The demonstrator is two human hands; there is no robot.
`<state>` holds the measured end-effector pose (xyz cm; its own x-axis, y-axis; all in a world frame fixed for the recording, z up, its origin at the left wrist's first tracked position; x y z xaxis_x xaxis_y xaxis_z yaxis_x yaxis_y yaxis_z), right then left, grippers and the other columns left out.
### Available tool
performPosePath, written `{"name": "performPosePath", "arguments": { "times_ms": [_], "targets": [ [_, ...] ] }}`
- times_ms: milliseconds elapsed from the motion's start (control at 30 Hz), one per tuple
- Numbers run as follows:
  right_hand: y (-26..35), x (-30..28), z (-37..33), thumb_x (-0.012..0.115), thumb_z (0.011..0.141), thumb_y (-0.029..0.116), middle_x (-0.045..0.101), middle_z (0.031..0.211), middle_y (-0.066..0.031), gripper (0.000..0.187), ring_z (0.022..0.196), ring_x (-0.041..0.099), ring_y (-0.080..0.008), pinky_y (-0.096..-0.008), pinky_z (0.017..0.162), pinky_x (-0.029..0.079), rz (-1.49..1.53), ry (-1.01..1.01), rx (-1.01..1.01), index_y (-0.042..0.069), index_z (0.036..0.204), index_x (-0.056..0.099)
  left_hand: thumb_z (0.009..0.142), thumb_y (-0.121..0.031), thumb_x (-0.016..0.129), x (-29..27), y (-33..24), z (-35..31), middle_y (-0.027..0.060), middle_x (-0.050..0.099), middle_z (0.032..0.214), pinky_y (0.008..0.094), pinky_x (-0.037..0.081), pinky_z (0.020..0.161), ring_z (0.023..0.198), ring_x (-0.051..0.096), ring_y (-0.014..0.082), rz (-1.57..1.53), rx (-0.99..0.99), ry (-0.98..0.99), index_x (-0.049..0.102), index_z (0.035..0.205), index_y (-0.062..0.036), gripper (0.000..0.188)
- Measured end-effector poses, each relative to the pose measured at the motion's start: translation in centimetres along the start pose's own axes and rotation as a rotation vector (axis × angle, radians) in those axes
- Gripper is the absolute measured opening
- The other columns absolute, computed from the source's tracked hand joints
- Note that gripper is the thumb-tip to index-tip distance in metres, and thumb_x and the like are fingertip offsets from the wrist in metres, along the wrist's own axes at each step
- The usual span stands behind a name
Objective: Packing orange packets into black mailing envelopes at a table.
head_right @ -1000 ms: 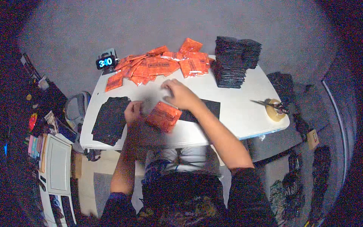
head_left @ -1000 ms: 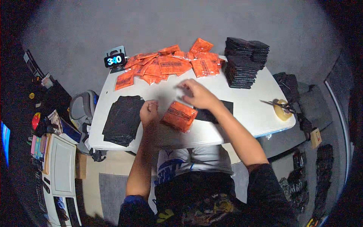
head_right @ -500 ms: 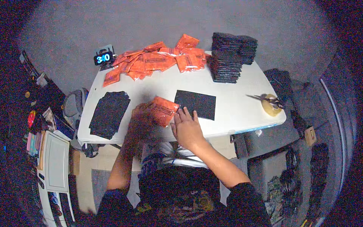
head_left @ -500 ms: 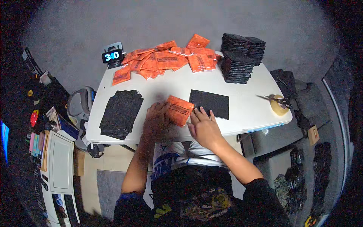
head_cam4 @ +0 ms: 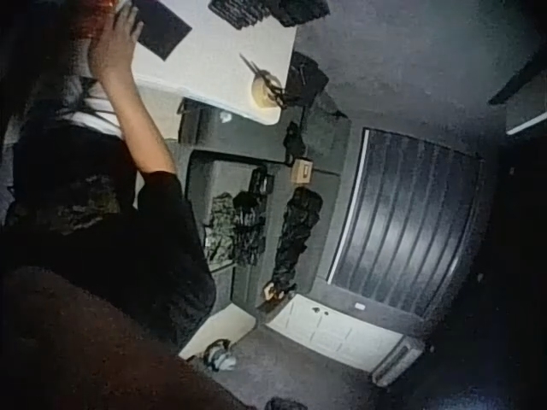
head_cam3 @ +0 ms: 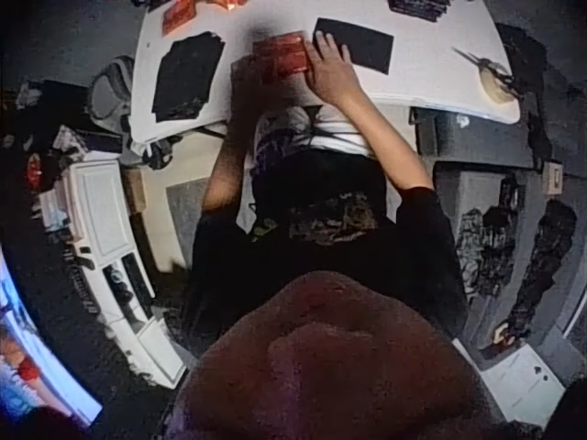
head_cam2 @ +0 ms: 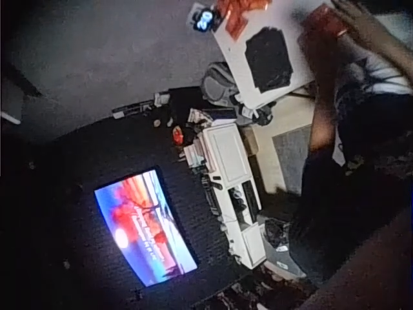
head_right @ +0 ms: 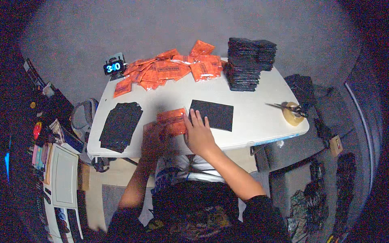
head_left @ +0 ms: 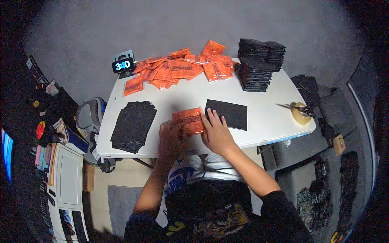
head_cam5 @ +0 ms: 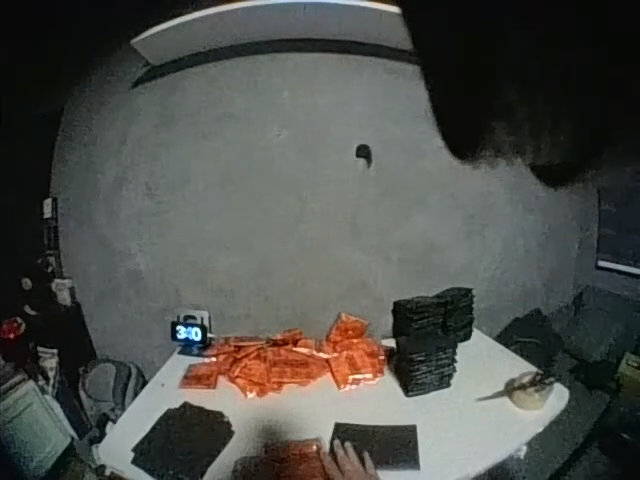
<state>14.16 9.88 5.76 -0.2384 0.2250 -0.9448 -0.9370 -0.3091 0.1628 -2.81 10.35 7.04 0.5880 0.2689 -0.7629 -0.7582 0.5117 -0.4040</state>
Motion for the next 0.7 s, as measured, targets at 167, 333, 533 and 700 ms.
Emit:
{"name": "performPosePath", "arguments": {
  "times_ms": [167, 333, 533, 700],
  "targets": [
    [2.1, 1.1, 4.4, 0.053, 0.102, 0.022, 0.034, 0.168, -0.0240, 0.066, 0.157, 0.030, -0.0428, -0.0613, 0.126, 0.027, 0.222, 0.011, -0.167, 0.001, 0.162, 0.034, 0.102, -0.027, 0.062, 3.1, 1.4, 2.1, 0.0256, 0.055, 0.145, 0.0642, 0.038, 0.115, 0.133, 0.053, 0.0466, 0.060, 0.158, 0.024, 0.057, 0.139, 0.0010, 0.046],
    [1.2, 4.5, 6.8, 0.049, 0.102, 0.025, 0.029, 0.172, -0.0226, 0.069, 0.160, 0.026, -0.0409, -0.0605, 0.127, 0.026, 0.154, 0.103, -0.271, 0.000, 0.163, 0.032, 0.105, -0.043, 0.055, 5.3, 1.2, 2.7, 0.0266, 0.045, 0.157, 0.0726, 0.029, 0.118, 0.147, 0.041, 0.0512, 0.045, 0.083, 0.051, 0.045, 0.152, 0.0008, 0.065],
    [1.6, 4.5, 6.1, 0.048, 0.101, 0.029, 0.025, 0.174, -0.0199, 0.072, 0.162, 0.022, -0.0385, -0.0651, 0.126, 0.023, 0.091, 0.138, -0.262, 0.001, 0.165, 0.030, 0.107, -0.055, 0.048, 6.4, 1.9, 2.2, 0.0253, 0.039, 0.165, 0.0758, 0.022, 0.120, 0.151, 0.036, 0.0507, 0.373, 0.049, 0.166, 0.039, 0.158, 0.0012, 0.077],
    [2.0, 4.5, 6.1, 0.044, 0.102, 0.031, 0.021, 0.176, -0.0183, 0.072, 0.163, 0.020, -0.0372, -0.0662, 0.127, 0.021, 0.047, 0.199, -0.243, 0.002, 0.166, 0.027, 0.107, -0.057, 0.048, 7.0, 2.8, 1.8, 0.0257, 0.039, 0.165, 0.0783, 0.020, 0.118, 0.152, 0.036, 0.0501, 0.400, 0.061, 0.161, 0.039, 0.159, 0.0008, 0.078]
  ]
}}
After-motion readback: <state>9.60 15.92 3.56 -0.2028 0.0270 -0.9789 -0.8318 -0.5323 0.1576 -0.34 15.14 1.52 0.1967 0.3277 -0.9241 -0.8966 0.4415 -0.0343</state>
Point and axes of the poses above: each hand's wrist, its own z-axis towards the middle knuckle, its own x-axis out of the palm, y = z × x, the point moved 9 cm from there along z, towards the middle knuckle
